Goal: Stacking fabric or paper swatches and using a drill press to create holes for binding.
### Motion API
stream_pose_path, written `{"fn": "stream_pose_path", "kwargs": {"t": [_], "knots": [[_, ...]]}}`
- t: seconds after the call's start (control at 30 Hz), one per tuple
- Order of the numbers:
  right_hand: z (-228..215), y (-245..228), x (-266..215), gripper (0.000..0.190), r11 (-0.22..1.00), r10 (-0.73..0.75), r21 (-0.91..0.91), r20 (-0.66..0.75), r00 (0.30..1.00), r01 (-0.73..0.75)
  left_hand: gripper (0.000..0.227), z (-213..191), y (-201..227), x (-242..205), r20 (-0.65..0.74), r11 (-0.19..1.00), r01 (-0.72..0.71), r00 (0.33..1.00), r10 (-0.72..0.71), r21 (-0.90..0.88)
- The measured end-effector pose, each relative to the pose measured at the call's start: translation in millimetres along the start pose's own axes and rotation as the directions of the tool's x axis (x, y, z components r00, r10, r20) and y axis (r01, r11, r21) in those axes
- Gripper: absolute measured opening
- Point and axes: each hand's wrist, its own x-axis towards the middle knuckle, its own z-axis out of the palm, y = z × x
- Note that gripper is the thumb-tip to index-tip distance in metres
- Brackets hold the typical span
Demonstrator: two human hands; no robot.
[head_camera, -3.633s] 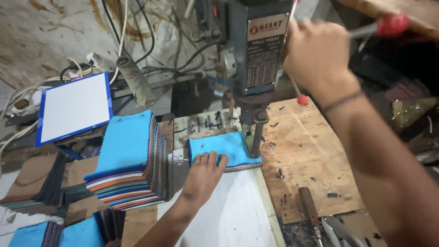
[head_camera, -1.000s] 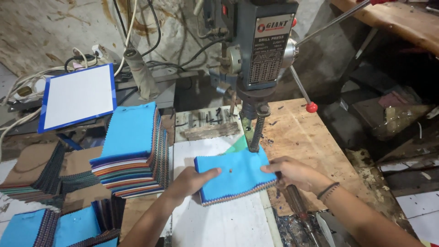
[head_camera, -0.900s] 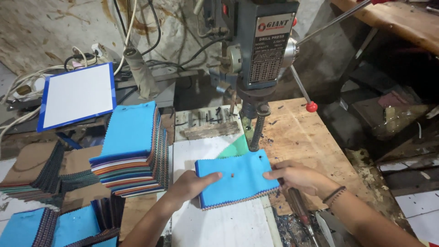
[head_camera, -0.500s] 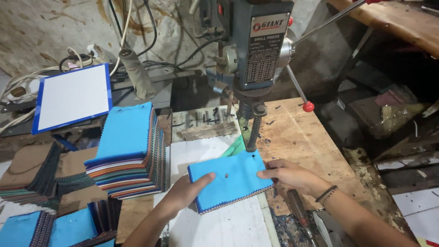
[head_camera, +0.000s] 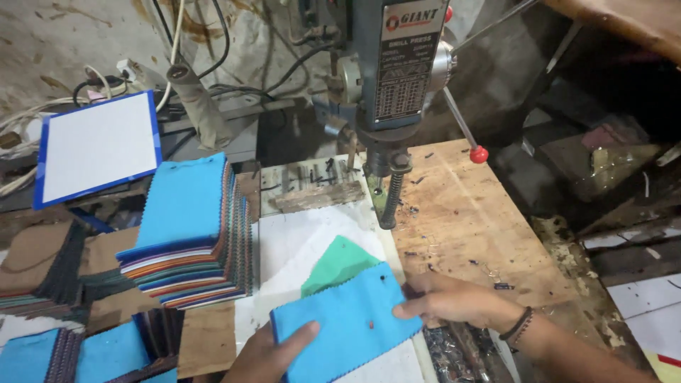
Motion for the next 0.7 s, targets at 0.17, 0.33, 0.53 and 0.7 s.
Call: {"fn": "stream_pose_path", "kwargs": {"t": [0.17,0.33,0.53,0.7], "knots": [[13.1,-19.6,5.0,0.03,0.988,0.01,-0.157,0.031,0.999,-0.005,0.095,-14.4,-20.5,-0.8,-0.062,0.997,0.082,0.995,-0.083,-0.009],[29.0,-46.0,-10.2,0.056,0.962,0.138,-0.224,-0.081,0.987,-0.154,0.089,-21.1,-33.6,-2.0,-0.063,0.998,-0.062,0.996,0.061,-0.017],[22.0,-56.2,5.5,0.097,0.889,0.094,-0.443,-0.077,0.993,-0.119,0.092,-25.3,-30.8,2.5,-0.004,0.998,0.055,0.998,-0.055,-0.018],[21.4,-68.2,13.6,0.05,0.815,0.075,-0.577,0.004,0.997,-0.059,0.098,-25.2,-34.6,9.8,-0.019,0.993,0.11,0.994,-0.111,-0.033]]}}
